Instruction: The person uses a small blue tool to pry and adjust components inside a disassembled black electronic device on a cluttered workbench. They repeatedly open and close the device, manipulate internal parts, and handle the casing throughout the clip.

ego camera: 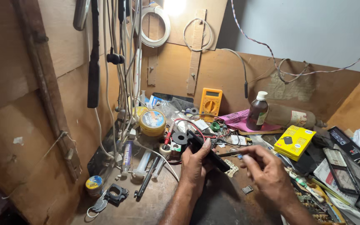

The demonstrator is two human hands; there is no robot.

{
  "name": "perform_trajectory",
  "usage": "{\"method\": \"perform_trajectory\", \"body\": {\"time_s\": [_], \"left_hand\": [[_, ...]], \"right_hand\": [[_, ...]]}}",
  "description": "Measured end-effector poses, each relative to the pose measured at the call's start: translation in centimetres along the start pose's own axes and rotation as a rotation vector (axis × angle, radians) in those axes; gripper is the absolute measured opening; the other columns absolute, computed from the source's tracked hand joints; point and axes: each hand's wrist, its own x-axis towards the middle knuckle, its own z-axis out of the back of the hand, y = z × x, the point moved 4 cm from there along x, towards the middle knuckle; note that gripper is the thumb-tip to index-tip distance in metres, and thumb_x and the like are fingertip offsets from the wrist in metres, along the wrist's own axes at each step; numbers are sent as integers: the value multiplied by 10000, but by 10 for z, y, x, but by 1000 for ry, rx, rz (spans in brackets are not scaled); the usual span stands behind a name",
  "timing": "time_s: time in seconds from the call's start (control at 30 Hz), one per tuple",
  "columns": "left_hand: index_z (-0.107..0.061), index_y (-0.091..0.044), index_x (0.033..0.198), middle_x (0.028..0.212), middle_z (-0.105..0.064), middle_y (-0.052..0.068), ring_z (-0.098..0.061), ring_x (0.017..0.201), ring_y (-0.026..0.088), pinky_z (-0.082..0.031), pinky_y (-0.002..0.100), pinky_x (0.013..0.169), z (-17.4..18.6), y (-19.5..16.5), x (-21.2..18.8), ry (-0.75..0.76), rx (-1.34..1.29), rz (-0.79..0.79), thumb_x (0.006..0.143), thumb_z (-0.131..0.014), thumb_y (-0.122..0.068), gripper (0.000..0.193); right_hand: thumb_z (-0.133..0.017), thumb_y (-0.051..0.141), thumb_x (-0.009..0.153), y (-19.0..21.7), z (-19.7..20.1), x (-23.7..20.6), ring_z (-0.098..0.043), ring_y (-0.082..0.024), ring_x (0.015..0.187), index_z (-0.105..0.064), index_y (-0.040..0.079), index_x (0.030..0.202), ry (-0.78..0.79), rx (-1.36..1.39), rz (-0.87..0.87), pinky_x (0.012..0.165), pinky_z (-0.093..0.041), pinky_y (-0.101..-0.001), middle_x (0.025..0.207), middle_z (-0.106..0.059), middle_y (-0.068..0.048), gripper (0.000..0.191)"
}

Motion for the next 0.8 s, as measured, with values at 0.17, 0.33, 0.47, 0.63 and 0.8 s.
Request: {"method": "perform_trajectory", "body": {"time_s": [0.17, 0.33, 0.47, 0.63, 0.8], "left_hand": [[-643, -31, 1104, 943, -651, 50, -656, 843, 171, -593, 380, 758, -4, -6, -5, 29, 48, -55, 843, -781, -325, 417], [-637, -32, 1115, 962, -664, 49, -674, 851, 173, -613, 391, 756, -8, -10, -9, 26, 52, -67, 831, -777, -311, 422], [-638, -29, 1144, 996, -675, 60, -683, 872, 183, -618, 397, 750, -10, -12, -11, 25, 63, -73, 823, -777, -308, 448], [-627, -16, 1160, 1024, -676, 72, -690, 892, 179, -628, 394, 784, -11, -13, -12, 9, 86, -67, 829, -782, -307, 468], [-616, -13, 1154, 1012, -674, 86, -697, 859, 186, -621, 382, 770, -13, -13, -13, 39, 77, -73, 802, -787, -323, 500]], "right_hand": [[-736, 242, 919, 30, -17, -4, -638, -81, 634, -796, 32, 979, 23, -143, 120, 576, -516, -274, 713, -756, -38, 227], [-748, 224, 865, 40, -20, -4, -644, -66, 610, -798, 21, 953, 57, -128, 165, 544, -521, -271, 690, -768, -16, 226], [-748, 229, 863, 41, -18, -4, -650, -70, 596, -799, 30, 963, 58, -145, 144, 537, -521, -275, 678, -768, -24, 229], [-766, 276, 872, 42, -18, -4, -633, -75, 570, -805, 48, 946, 54, -241, 110, 525, -507, -288, 665, -767, -21, 243], [-749, 240, 853, 46, -18, -1, -604, -56, 550, -801, 29, 903, 88, -204, 232, 500, -491, -283, 621, -752, -12, 223]]}}
